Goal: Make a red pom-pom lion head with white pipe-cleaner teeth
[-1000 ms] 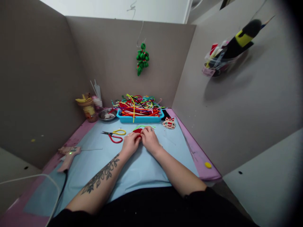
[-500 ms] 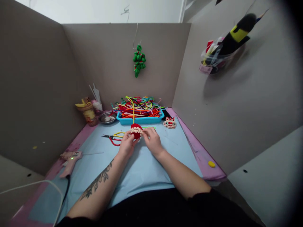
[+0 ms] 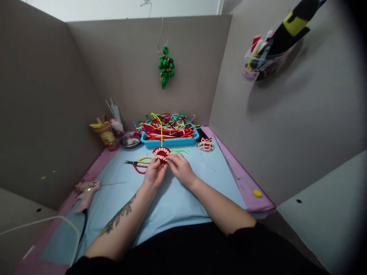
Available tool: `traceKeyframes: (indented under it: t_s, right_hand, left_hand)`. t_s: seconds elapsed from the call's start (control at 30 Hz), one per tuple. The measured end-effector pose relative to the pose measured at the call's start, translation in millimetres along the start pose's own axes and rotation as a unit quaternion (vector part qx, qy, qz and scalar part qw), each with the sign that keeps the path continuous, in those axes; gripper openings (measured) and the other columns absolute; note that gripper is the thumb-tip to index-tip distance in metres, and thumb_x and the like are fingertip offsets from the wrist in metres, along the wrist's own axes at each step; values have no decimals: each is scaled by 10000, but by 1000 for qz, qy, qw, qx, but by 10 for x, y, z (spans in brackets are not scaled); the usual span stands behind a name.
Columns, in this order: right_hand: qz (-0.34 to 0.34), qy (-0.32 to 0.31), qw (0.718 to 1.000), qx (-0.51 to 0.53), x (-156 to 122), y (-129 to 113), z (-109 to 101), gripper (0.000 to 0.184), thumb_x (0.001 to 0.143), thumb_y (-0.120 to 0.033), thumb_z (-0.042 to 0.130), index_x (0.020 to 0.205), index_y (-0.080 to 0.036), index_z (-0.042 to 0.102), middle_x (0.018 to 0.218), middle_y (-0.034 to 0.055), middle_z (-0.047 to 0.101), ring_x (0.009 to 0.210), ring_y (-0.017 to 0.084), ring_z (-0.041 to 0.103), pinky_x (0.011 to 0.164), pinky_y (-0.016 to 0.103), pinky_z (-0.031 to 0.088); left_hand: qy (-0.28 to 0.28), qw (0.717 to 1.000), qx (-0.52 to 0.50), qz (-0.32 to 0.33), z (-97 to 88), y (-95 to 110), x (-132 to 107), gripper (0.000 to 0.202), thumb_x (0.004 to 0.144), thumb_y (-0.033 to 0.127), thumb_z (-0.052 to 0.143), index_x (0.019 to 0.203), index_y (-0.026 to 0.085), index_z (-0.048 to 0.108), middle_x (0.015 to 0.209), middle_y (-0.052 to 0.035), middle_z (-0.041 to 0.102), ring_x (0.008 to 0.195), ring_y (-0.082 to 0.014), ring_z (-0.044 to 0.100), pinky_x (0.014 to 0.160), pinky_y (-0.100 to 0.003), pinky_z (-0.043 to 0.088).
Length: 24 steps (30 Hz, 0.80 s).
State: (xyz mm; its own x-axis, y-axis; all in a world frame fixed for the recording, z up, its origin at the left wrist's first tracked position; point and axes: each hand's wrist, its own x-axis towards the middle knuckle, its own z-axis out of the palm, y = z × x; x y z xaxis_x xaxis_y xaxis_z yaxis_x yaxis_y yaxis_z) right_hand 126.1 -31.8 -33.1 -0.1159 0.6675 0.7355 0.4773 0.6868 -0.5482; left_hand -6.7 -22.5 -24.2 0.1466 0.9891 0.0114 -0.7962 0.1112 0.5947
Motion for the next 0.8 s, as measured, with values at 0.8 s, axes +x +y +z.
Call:
traceKeyframes:
  t_s: [0.8]
  right_hand:
    - [30, 18, 999, -11, -10, 22, 9, 112, 855, -171, 508, 924, -201, 591, 897, 60, 588, 877, 181, 578, 817, 318, 497]
  left_hand:
    - [-1, 999, -6, -37, 39, 53, -29, 205, 766, 184, 588, 958, 144, 646, 1071, -112, 676, 1094, -242, 591, 934, -380, 486]
